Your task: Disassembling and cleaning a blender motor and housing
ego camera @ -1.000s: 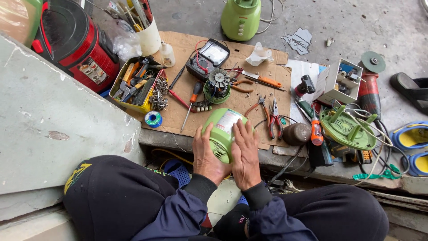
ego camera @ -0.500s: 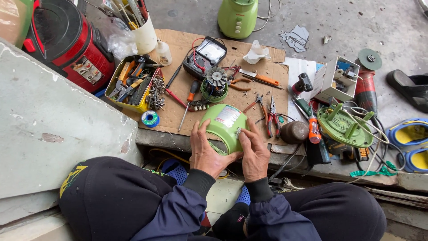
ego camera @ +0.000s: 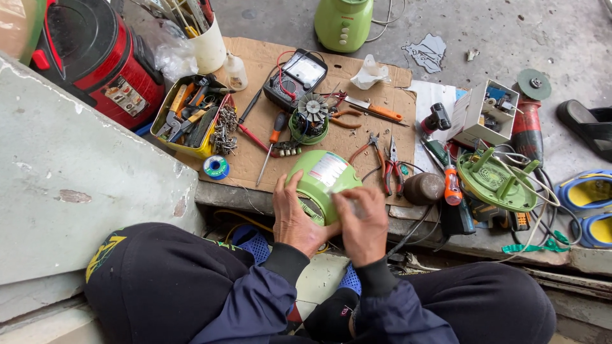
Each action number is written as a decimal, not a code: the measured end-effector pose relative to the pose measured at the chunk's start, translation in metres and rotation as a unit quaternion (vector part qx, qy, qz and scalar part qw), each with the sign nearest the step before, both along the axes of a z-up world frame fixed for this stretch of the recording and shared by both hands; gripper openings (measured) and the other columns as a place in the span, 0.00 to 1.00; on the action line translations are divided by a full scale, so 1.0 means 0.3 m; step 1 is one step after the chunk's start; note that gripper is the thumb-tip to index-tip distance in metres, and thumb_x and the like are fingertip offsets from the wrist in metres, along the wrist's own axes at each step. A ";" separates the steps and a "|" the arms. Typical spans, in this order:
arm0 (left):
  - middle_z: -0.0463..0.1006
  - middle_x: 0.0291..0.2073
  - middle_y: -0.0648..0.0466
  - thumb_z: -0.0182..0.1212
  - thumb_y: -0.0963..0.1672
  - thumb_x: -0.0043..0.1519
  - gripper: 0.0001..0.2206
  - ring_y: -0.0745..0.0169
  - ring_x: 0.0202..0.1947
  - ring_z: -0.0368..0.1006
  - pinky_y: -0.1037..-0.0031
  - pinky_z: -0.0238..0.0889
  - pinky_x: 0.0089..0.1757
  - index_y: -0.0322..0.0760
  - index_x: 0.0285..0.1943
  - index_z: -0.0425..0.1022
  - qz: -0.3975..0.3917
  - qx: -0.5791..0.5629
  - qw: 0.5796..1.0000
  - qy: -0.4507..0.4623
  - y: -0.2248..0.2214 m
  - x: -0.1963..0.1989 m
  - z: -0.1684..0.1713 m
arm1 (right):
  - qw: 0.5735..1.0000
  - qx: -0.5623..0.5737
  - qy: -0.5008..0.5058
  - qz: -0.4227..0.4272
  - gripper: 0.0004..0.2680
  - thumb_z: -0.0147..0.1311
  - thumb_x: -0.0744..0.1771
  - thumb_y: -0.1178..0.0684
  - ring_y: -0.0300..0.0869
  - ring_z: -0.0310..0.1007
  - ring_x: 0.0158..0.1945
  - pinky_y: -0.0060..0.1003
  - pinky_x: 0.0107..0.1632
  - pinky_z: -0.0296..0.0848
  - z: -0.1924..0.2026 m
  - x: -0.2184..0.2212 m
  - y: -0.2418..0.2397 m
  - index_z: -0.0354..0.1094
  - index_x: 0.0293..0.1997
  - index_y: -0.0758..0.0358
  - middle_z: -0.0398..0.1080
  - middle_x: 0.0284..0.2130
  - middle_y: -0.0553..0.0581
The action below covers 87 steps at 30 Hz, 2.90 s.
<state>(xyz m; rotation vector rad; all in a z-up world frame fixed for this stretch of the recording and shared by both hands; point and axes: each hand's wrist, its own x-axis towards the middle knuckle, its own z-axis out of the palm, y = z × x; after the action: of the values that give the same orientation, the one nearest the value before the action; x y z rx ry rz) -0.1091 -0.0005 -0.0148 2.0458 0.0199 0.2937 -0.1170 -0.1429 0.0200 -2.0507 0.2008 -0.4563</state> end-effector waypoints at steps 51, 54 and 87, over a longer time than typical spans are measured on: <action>0.62 0.82 0.45 0.44 0.58 0.75 0.23 0.34 0.85 0.46 0.30 0.30 0.74 0.51 0.39 0.80 -0.143 0.267 0.952 0.028 -0.118 0.283 -0.169 | 0.940 0.294 0.142 -0.101 0.06 0.73 0.67 0.51 0.30 0.69 0.33 0.23 0.36 0.66 -0.386 0.042 -0.151 0.82 0.43 0.58 0.78 0.27 0.48; 0.69 0.76 0.41 0.39 0.57 0.78 0.24 0.32 0.82 0.53 0.34 0.41 0.74 0.50 0.35 0.74 -0.127 0.177 0.976 0.012 -0.092 0.308 -0.162 | 0.939 0.297 0.138 -0.102 0.06 0.73 0.67 0.51 0.30 0.69 0.33 0.23 0.36 0.66 -0.379 0.043 -0.149 0.82 0.42 0.58 0.78 0.27 0.48; 0.56 0.73 0.37 0.88 0.58 0.40 0.65 0.25 0.75 0.59 0.35 0.65 0.64 0.50 0.89 0.51 -0.193 0.192 0.956 0.114 0.025 0.292 -0.131 | 0.920 0.355 0.114 -0.119 0.10 0.73 0.66 0.56 0.33 0.77 0.39 0.26 0.43 0.78 -0.347 0.036 -0.074 0.82 0.51 0.61 0.81 0.35 0.51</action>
<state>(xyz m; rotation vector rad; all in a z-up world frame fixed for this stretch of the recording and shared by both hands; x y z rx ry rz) -0.0214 0.0072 -0.0542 2.4008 -0.3133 -0.2005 -0.1062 -0.1652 -0.0840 -1.3571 0.6624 -0.2349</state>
